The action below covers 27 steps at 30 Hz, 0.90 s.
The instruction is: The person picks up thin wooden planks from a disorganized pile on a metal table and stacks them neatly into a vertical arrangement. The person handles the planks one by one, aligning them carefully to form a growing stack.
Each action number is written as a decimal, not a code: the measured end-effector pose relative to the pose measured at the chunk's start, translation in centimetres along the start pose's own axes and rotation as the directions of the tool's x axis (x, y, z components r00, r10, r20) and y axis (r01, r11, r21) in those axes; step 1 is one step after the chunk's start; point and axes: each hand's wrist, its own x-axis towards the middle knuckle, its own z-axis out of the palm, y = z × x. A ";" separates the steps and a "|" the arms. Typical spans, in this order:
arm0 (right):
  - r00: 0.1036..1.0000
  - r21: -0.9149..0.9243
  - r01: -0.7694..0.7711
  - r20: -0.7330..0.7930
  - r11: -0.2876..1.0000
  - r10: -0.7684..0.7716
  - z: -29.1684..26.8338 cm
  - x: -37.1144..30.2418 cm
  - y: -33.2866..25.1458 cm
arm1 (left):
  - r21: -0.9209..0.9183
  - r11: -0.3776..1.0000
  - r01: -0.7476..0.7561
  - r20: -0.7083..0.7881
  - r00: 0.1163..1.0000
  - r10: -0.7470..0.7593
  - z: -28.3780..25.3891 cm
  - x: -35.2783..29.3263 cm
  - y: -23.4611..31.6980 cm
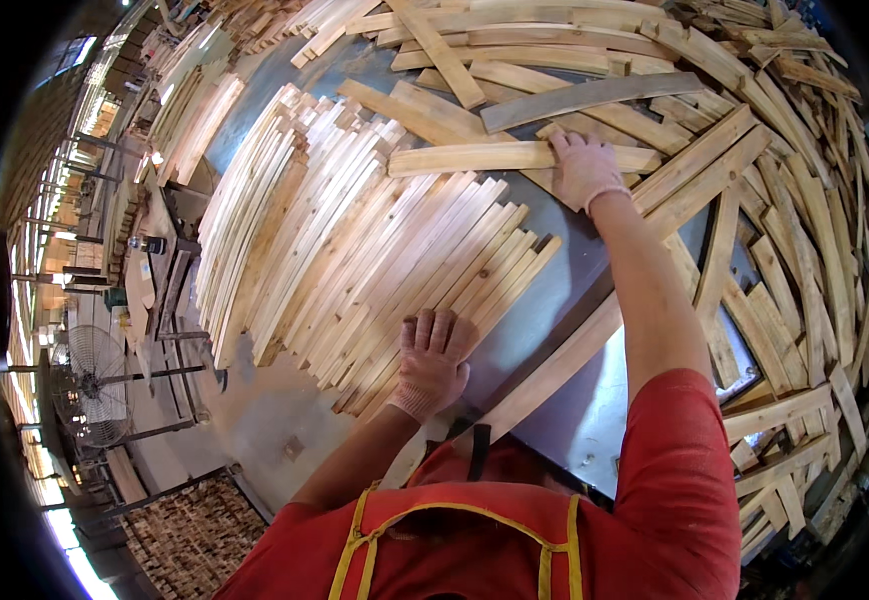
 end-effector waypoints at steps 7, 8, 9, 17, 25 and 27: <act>1.000 0.373 -0.020 -0.012 0.928 0.026 -6.1 -4.3 -0.3 | -0.027 1.000 -0.006 -0.041 0.999 0.005 1.0 -1.3 -0.3; 0.990 0.479 -0.136 0.095 0.867 0.103 -7.6 -7.1 -1.8 | -0.025 1.000 0.000 -0.046 0.999 -0.001 1.3 -1.6 -0.5; 0.983 0.529 -0.175 0.050 0.830 0.175 -6.5 -10.7 -1.4 | -0.022 1.000 -0.009 -0.057 0.998 0.008 1.3 -1.5 -0.5; 0.665 0.380 -0.691 -0.003 0.615 0.747 3.9 -29.3 -10.6 | -0.188 0.979 -0.082 -0.029 0.997 0.078 -0.9 -4.4 -3.4; 0.398 0.628 -0.742 0.132 0.234 0.908 5.8 -27.3 -16.5 | -0.272 0.962 -0.006 -0.016 1.000 0.002 -3.9 -15.9 -6.9; 0.422 0.770 -0.620 0.164 0.152 0.892 6.5 -26.8 -16.1 | -0.314 0.949 -0.003 -0.042 0.999 -0.011 -4.4 -17.6 -7.2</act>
